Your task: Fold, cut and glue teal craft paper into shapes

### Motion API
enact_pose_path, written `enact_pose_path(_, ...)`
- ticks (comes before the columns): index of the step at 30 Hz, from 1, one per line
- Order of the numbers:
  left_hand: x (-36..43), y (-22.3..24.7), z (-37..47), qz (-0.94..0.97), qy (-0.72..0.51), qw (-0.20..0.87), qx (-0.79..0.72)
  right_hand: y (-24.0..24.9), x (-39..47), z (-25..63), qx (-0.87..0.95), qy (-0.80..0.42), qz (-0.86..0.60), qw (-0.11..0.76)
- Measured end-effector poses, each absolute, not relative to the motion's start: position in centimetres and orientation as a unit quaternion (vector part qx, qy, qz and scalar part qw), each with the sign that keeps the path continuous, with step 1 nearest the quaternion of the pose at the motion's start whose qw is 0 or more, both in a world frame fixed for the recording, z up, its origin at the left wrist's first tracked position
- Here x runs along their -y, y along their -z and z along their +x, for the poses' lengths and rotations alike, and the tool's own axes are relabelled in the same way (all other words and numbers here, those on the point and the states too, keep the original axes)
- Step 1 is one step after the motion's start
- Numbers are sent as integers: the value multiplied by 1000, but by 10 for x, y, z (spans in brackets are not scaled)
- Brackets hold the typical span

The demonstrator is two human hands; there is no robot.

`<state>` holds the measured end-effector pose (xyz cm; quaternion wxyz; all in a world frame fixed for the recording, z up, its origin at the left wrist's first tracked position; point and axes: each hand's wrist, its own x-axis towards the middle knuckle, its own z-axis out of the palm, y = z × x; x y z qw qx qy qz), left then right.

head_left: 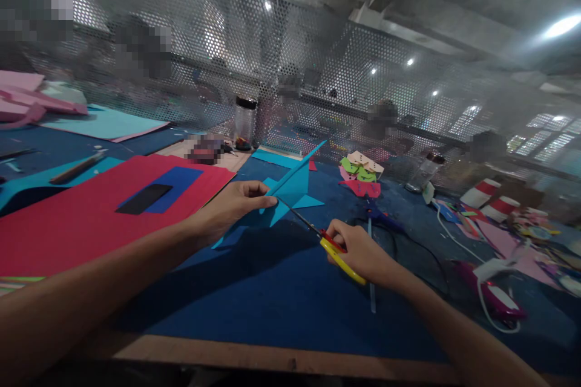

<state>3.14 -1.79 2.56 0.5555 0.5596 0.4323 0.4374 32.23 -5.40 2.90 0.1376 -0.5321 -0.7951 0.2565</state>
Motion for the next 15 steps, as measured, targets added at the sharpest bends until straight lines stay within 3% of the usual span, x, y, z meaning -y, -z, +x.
enact_pose_path(15,16,-23,32,556,-446,558,-425,-17,47,330,817,-250,-506,115)
